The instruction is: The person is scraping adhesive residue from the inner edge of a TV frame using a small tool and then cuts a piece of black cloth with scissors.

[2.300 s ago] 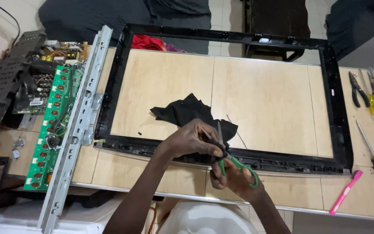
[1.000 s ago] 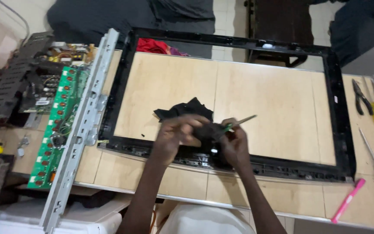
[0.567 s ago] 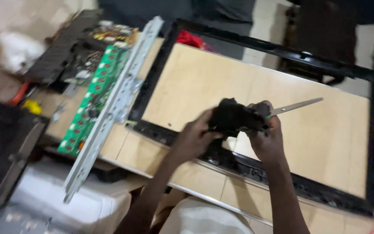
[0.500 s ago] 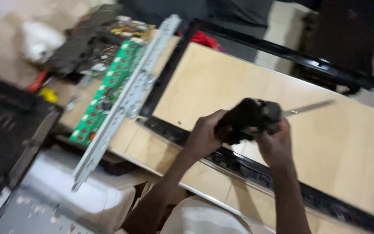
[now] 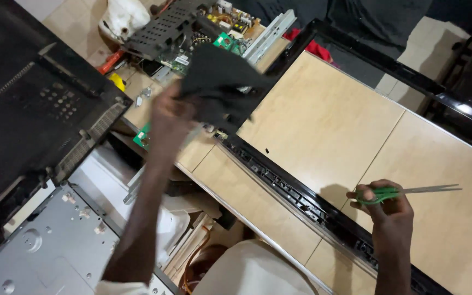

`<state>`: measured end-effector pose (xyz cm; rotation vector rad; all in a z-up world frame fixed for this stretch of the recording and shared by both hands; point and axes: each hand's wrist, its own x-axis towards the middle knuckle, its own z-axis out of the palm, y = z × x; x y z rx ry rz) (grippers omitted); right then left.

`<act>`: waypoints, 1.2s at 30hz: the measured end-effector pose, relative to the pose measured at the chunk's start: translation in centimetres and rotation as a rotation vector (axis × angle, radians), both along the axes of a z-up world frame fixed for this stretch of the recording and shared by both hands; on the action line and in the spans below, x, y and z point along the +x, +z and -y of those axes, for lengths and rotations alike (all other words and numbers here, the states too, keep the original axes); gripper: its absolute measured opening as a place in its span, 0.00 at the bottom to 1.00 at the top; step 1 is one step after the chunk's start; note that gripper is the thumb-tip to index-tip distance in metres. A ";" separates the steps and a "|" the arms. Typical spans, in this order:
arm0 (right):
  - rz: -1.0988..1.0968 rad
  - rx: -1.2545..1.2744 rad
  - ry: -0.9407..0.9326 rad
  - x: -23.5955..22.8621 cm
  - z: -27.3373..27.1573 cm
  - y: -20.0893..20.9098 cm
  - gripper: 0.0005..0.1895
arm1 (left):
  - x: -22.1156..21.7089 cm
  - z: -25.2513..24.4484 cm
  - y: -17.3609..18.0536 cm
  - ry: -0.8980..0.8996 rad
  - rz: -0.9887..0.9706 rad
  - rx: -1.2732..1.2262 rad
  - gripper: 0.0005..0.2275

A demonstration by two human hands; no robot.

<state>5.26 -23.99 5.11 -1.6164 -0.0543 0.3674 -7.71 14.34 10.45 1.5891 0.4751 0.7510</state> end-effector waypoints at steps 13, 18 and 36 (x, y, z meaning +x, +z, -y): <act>0.058 -0.224 -0.039 2.2 1.3 -4.7 0.15 | -24.5 -12.2 -1.7 0.666 -0.647 0.599 0.10; 0.107 -0.347 0.031 2.2 -0.4 -2.1 0.19 | -34.2 -14.3 -7.7 0.771 -0.906 0.852 0.11; 0.361 -0.177 0.280 -3.9 -9.6 -2.3 0.11 | -8.5 5.4 -8.1 -0.238 -0.239 -0.792 0.18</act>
